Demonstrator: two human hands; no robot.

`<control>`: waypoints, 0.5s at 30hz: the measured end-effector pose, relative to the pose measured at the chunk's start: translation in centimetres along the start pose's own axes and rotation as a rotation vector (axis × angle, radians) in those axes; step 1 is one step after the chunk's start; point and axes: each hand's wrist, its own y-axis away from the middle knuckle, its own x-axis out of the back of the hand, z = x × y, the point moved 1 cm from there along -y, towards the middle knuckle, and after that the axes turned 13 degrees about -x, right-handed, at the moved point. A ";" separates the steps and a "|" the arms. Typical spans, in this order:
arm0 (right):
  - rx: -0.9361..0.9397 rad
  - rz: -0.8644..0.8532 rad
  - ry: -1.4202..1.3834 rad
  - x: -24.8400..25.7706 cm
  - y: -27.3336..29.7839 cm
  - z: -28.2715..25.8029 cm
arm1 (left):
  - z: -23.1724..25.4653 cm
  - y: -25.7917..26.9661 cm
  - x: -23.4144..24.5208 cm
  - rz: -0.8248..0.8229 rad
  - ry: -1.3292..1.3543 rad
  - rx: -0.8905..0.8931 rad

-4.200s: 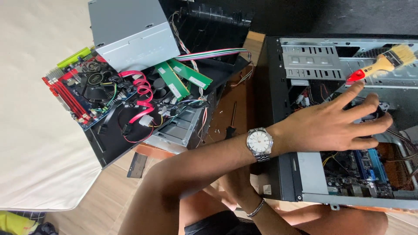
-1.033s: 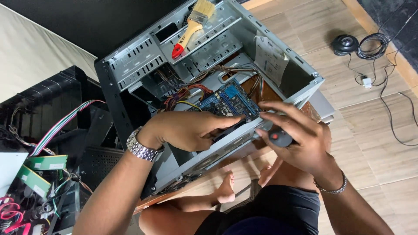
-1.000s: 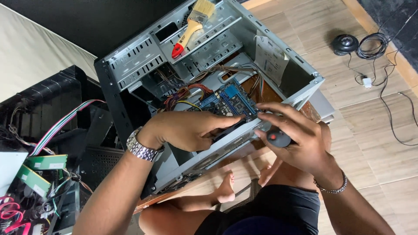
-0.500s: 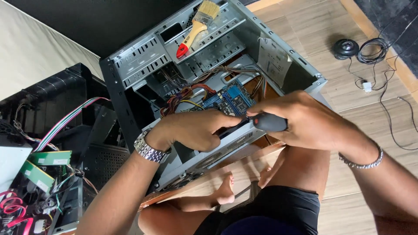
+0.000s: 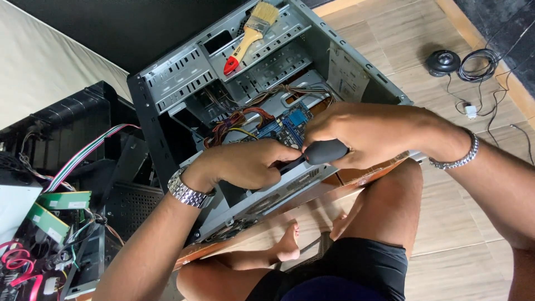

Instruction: Organizing internal cables, handling a cooling fan, and using a screwdriver to work on a desktop computer's internal components.

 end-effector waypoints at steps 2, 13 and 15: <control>0.015 -0.012 0.016 0.0 -0.1 0.3 | 0.6 0.1 0.0 0.013 -0.007 0.035; -0.072 -0.106 0.149 -1.1 0.8 2.5 | 1.2 0.1 -0.9 0.061 0.010 0.049; -0.031 -0.006 0.105 -1.4 0.7 3.9 | 0.6 0.3 -1.9 0.189 -0.268 -0.212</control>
